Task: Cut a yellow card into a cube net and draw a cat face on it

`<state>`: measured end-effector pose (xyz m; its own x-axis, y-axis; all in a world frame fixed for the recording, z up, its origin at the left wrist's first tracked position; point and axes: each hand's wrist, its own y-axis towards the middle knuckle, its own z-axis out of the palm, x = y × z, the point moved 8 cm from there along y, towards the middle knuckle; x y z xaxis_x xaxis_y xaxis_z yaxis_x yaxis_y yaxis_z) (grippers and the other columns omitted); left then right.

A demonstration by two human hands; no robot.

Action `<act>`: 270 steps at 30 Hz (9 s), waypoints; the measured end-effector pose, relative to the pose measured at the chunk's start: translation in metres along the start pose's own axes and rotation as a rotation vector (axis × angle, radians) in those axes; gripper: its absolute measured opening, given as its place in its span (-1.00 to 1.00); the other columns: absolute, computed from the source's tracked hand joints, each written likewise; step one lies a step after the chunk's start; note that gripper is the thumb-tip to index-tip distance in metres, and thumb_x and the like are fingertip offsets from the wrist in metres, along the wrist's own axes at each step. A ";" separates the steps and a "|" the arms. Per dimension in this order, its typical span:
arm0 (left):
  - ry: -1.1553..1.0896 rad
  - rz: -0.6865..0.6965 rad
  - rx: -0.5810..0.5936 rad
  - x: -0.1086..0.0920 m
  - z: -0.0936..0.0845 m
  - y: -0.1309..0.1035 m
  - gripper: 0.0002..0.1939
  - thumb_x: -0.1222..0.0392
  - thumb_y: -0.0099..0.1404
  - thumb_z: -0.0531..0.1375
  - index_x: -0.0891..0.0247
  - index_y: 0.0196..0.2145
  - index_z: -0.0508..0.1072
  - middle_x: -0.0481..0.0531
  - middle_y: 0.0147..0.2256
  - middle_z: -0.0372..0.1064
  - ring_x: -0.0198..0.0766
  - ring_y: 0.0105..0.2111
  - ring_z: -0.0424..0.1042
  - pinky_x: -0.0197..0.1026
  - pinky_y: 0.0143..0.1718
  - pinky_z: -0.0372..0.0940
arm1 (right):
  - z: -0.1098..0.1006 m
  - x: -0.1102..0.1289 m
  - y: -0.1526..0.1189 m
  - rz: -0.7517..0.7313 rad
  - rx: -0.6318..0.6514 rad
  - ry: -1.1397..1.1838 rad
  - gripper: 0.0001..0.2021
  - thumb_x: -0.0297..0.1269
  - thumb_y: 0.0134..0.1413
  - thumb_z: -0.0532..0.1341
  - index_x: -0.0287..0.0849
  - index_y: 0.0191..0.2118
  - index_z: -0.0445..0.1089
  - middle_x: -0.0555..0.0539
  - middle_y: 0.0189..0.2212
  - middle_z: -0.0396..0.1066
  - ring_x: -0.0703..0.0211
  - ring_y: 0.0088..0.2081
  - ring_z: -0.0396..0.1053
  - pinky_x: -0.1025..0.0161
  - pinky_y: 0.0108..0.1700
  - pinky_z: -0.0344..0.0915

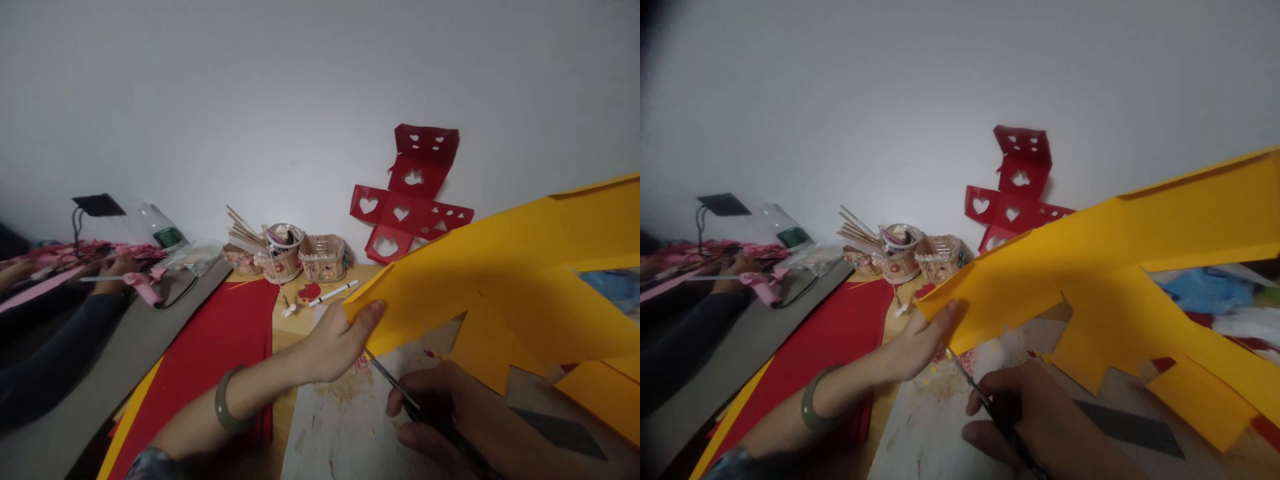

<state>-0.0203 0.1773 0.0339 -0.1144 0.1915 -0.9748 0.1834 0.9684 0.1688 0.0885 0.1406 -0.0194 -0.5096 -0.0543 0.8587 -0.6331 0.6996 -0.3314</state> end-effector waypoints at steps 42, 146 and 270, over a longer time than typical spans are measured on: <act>-0.185 0.103 -0.162 -0.006 -0.012 0.004 -0.60 -0.14 0.26 0.04 0.16 -0.18 0.49 0.02 -0.18 0.46 -0.21 -0.11 0.41 -0.26 -0.09 0.30 | -0.020 -0.009 0.003 -0.091 -0.146 -0.022 -0.63 0.06 -0.04 0.17 -0.17 -0.28 0.33 0.04 -0.57 0.23 0.27 -0.52 0.17 0.31 -0.47 0.10; -0.455 0.121 -0.246 -0.011 -0.038 0.021 -0.72 0.06 0.16 0.24 0.32 -0.25 0.45 0.09 -0.34 0.50 -0.21 -0.35 0.49 -0.27 -0.36 0.37 | -0.019 0.002 -0.007 -0.012 -0.261 0.384 -0.72 -0.17 -0.19 0.29 -0.19 -0.29 0.46 0.11 -0.69 0.20 0.37 -0.66 0.19 0.38 -0.59 0.15; -0.649 0.007 -0.320 0.015 -0.051 0.037 -0.64 0.22 0.07 0.28 0.36 -0.15 0.42 0.09 -0.26 0.51 -0.20 -0.28 0.49 -0.25 -0.24 0.37 | -0.069 -0.042 0.000 0.318 -0.564 -0.720 -0.85 -0.40 -0.11 0.14 -0.17 -0.33 0.37 -0.09 -0.39 0.47 -0.01 -0.32 0.42 0.23 -0.42 0.07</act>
<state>-0.0654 0.2242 0.0334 0.5065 0.1606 -0.8472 -0.1238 0.9859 0.1129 0.1504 0.1920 -0.0289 -0.9625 -0.0958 0.2537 -0.1269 0.9859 -0.1091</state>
